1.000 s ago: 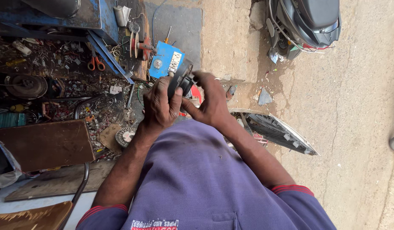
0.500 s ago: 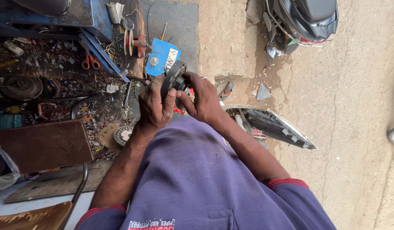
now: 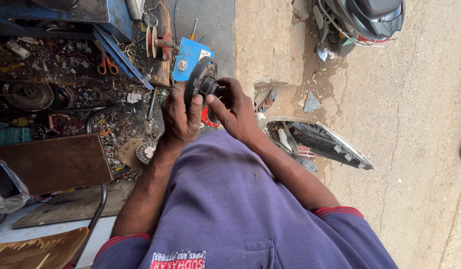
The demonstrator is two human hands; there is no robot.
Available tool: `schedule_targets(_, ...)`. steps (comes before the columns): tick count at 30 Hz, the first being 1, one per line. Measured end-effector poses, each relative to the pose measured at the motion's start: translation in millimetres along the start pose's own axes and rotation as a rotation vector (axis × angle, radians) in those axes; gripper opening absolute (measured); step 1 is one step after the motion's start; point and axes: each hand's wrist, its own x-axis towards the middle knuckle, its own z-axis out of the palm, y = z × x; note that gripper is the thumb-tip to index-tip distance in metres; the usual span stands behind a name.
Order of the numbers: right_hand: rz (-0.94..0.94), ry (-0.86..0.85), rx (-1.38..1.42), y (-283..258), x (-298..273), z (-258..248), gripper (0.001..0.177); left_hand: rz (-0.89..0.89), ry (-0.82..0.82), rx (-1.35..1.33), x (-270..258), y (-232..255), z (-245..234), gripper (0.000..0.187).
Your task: The person sits on the floor in a cluttered workshop and handles a small cylindrical electrical component, rotating it in their hands. They then pick up a metal fan housing and a black plastic fan cage, inspecting them and placing them on the floor.
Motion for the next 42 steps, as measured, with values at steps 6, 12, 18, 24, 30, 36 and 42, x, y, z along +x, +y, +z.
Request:
schedule_targets(6, 0.147, -0.047, 0.125, 7, 6, -4, 0.044, 0.119, -0.031, -0.033, -10, -8, 8, 0.034)
schedule_targets(12, -0.604, 0.097, -0.703, 16, -2, 2, 0.067, 0.003, -0.038, 0.077, -18, -18, 8, 0.039)
schedule_targets(18, 0.572, -0.193, 0.7, 20, 17, 7, 0.052, 0.198, -0.032, 0.127, -14, -20, -2, 0.04)
schedule_targets(24, -0.052, -0.029, 0.036, 27, 10, 1, 0.058, -0.135, -0.086, -0.117, -28, -26, 9, 0.032)
schedule_targets(30, -0.056, -0.003, -0.105, 24, 5, 11, 0.062, -0.019, -0.014, 0.111, -36, -32, 12, 0.036)
schedule_targets(36, -0.774, 0.037, -0.619, 33, -11, -3, 0.066, -0.875, -0.122, -0.007, -30, -11, 3, 0.036)
schedule_targets(42, 0.323, -0.175, 0.528, 86, -12, 4, 0.043, -0.27, -0.274, 0.182, -33, 33, 10, 0.03)
